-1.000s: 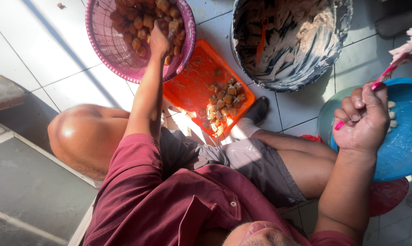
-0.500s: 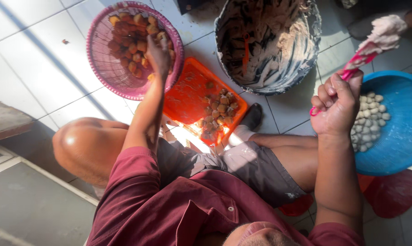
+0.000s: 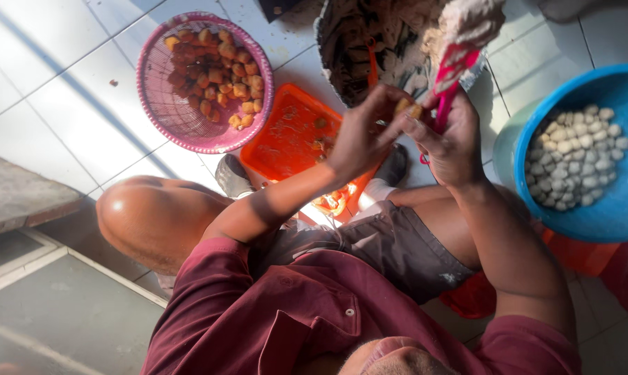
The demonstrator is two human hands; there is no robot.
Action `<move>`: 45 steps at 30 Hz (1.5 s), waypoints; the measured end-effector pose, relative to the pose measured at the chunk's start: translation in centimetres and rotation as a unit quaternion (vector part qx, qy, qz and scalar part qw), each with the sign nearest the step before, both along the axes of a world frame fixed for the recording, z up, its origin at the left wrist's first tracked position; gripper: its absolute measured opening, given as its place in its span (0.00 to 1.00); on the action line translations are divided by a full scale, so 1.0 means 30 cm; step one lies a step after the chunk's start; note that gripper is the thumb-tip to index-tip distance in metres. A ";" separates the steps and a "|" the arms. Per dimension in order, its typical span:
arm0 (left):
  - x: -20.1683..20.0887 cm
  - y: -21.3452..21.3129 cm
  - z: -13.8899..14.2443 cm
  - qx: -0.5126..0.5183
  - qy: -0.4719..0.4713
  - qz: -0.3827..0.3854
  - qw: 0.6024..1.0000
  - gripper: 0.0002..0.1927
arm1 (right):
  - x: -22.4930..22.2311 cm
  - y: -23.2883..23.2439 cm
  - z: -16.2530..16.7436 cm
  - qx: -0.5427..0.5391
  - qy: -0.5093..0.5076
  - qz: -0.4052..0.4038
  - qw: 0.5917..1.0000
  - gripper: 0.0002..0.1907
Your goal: The person sits on the floor and fills fried food pieces with a white paste, scooping the paste with a pink spatula and pressing it into each piece by hand, then placing the filled piece onto an orange tray. They repeatedly take new fried pieces from a pink basket and continue filling them one at a time.
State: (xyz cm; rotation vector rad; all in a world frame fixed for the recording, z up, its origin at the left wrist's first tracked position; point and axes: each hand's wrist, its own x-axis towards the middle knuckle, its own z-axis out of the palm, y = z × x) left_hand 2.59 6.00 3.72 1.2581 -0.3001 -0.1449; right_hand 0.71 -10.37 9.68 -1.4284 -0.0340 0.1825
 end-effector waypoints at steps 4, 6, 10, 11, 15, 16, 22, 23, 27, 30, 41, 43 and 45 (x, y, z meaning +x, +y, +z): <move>0.018 0.022 0.014 -0.127 0.042 -0.041 0.990 0.07 | -0.002 -0.052 -0.008 -0.006 0.001 -0.047 0.999 0.14; 0.024 0.055 0.012 -0.169 0.135 -0.133 0.967 0.08 | -0.001 -0.081 -0.007 0.028 -0.003 -0.053 0.998 0.16; 0.017 0.091 -0.013 -0.123 0.153 -0.223 0.955 0.15 | 0.004 -0.083 -0.015 -0.003 0.008 -0.025 1.000 0.16; 0.019 0.092 -0.025 -0.128 0.160 -0.212 0.955 0.13 | 0.005 -0.077 -0.018 -0.019 -0.011 -0.011 1.000 0.16; 0.070 0.097 -0.078 -0.158 0.196 -0.134 0.958 0.10 | 0.003 -0.044 -0.016 -0.144 -0.096 0.009 0.985 0.14; 0.091 0.106 -0.092 -0.169 0.207 -0.103 0.958 0.11 | 0.000 -0.041 -0.010 -0.149 -0.076 0.018 0.986 0.10; 0.181 0.181 -0.121 -0.202 0.166 0.029 0.965 0.10 | 0.002 -0.017 0.022 -0.153 0.039 0.074 0.985 0.22; 0.181 0.186 -0.114 -0.190 0.142 0.040 0.971 0.10 | 0.001 -0.010 0.023 -0.160 0.038 0.073 0.984 0.22; 0.153 0.184 -0.054 -0.106 0.084 0.058 0.989 0.09 | 0.010 0.014 0.030 -0.286 -0.059 0.053 0.955 0.21; 0.122 0.185 0.010 -0.102 0.038 0.035 0.993 0.14 | 0.020 0.020 0.051 -0.331 -0.110 0.040 0.936 0.20; 0.112 0.243 0.085 -0.266 -0.037 -0.169 0.948 0.37 | 0.008 -0.072 0.104 -0.542 -0.282 -0.042 0.791 0.15; 0.116 0.234 0.059 -0.213 -0.001 -0.141 0.967 0.41 | -0.002 -0.089 0.092 -0.549 -0.300 -0.051 0.779 0.15; 0.118 0.222 0.026 -0.162 -0.030 -0.103 0.981 0.38 | -0.012 -0.102 0.082 -0.561 -0.326 -0.055 0.759 0.15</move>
